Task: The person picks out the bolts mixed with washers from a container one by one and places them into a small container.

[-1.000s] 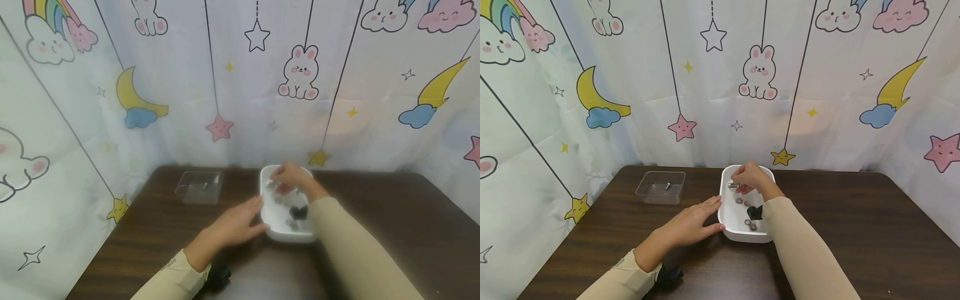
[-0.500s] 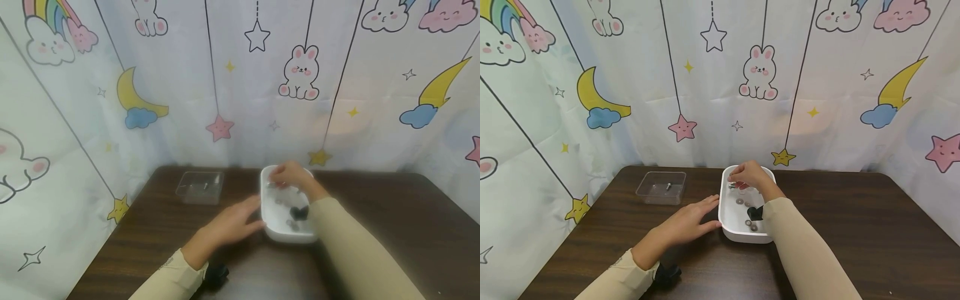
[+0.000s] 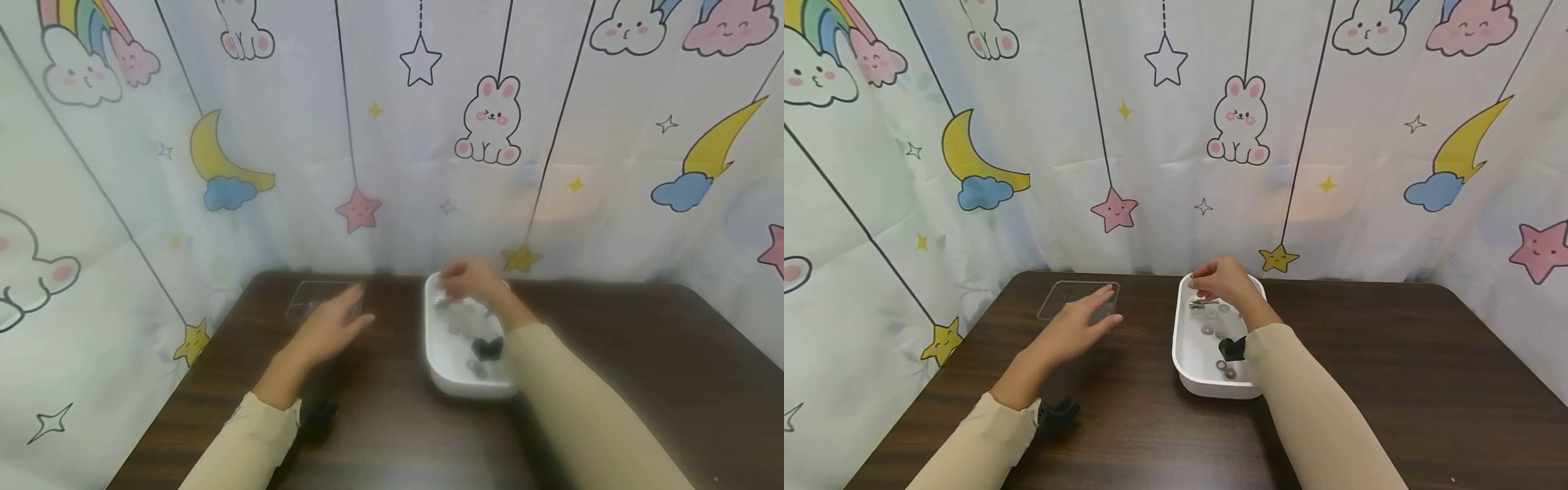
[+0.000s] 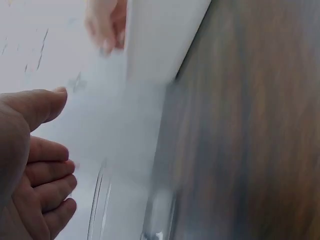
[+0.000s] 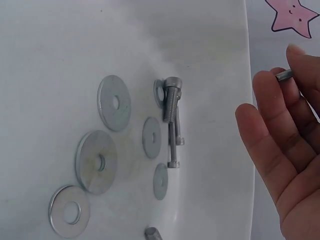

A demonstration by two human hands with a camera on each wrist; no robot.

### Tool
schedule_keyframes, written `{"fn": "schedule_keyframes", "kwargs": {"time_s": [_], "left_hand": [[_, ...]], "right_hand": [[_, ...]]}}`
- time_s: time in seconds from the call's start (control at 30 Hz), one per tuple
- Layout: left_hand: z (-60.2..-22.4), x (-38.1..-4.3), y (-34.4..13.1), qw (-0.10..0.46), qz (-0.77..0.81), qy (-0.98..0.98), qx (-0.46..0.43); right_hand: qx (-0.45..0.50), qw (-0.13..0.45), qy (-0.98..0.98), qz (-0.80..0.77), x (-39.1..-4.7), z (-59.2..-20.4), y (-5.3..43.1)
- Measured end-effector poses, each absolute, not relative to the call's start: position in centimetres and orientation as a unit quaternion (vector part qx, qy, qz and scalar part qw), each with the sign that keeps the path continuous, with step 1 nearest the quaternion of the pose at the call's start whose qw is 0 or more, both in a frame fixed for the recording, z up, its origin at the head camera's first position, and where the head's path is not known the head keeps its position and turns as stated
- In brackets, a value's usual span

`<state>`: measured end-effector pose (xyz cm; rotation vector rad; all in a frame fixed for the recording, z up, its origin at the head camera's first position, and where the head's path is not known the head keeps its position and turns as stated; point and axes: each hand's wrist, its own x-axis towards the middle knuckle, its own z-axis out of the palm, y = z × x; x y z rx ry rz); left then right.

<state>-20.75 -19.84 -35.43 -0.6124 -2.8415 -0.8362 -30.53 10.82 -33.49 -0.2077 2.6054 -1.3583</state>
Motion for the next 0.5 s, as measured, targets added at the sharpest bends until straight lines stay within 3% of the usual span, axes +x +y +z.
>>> {"fn": "schedule_keyframes", "kwargs": {"time_s": [0.17,0.5], "left_hand": [[-35.2,-21.9,-23.6,0.071,-0.297,-0.940,-0.149],[-36.1,-22.8,-28.9,0.046,-0.301,-0.948,-0.091]], "right_hand": [[-0.094,0.092,0.890,-0.437,-30.1,-32.8,10.4],[-0.138,0.043,0.905,-0.400,-29.1,-30.6,7.1]]}}
